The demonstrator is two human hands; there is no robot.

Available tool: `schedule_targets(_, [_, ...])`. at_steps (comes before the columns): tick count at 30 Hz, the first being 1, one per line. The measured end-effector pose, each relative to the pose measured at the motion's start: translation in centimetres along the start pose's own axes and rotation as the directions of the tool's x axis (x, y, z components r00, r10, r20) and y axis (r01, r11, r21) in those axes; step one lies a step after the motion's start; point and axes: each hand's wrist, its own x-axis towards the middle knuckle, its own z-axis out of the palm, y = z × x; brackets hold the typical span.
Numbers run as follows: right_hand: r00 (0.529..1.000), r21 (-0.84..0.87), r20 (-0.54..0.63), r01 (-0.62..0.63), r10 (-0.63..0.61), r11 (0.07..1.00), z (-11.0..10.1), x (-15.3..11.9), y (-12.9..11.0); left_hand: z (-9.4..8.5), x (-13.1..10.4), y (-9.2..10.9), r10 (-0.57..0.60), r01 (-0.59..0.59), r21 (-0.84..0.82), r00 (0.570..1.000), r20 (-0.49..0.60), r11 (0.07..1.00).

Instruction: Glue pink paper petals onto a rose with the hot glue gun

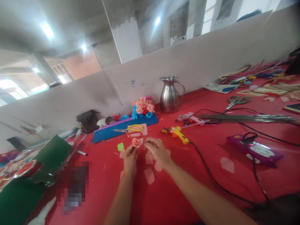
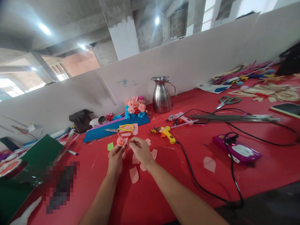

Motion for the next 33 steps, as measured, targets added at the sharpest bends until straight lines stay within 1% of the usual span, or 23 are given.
schedule_targets(3, [0.999, -0.031, -0.011, 0.044, -0.045, 0.999, 0.0, 0.3, 0.9, 0.4, -0.2, 0.5, 0.011, -0.011, 0.003, 0.999, 0.036, 1.0])
schedule_targets(6, [0.996, -0.117, -0.002, 0.089, -0.09, 0.989, 0.1, 0.3, 1.4, 0.6, -0.5, 1.0, -0.003, 0.001, 0.026, 0.997, 0.077, 1.0])
schedule_targets(10, [0.988, -0.169, 0.032, 0.155, -0.152, 0.973, 0.2, 0.1, 1.2, 0.8, -0.6, 1.3, -0.037, 0.035, 0.025, 0.994, 0.106, 0.999])
schedule_targets(13, [0.986, -0.153, 0.046, 0.166, -0.161, 0.974, 0.2, 0.0, 0.9, 0.8, -0.7, 1.2, -0.056, 0.055, 0.012, 0.987, 0.151, 0.998])
schedule_targets(16, [0.988, -0.06, 0.05, 0.15, -0.147, 0.987, 0.1, 0.1, 0.9, 0.9, -0.8, 1.3, -0.065, 0.064, 0.011, 0.977, 0.201, 0.998])
schedule_targets(19, [0.998, 0.07, 0.03, 0.057, -0.059, 0.996, -0.3, 0.2, 0.9, 0.9, -0.9, 1.4, -0.065, 0.066, -0.001, 0.975, 0.213, 0.998])
schedule_targets(21, [0.999, 0.12, 0.026, 0.015, -0.019, 0.993, -0.5, 0.3, 0.6, 0.9, -0.9, 1.4, -0.066, 0.068, -0.006, 0.977, 0.205, 0.998])
schedule_targets(27, [0.998, 0.056, 0.044, 0.052, -0.055, 0.997, -0.6, 0.2, -0.7, 0.6, -0.5, 1.0, -0.051, 0.048, 0.021, 0.983, 0.179, 0.999])
schedule_targets(33, [0.998, 0.03, -0.046, 0.055, -0.054, 0.998, -0.2, 0.4, 0.1, 0.7, -0.6, 1.7, 0.007, -0.025, 0.094, 0.981, 0.193, 0.995])
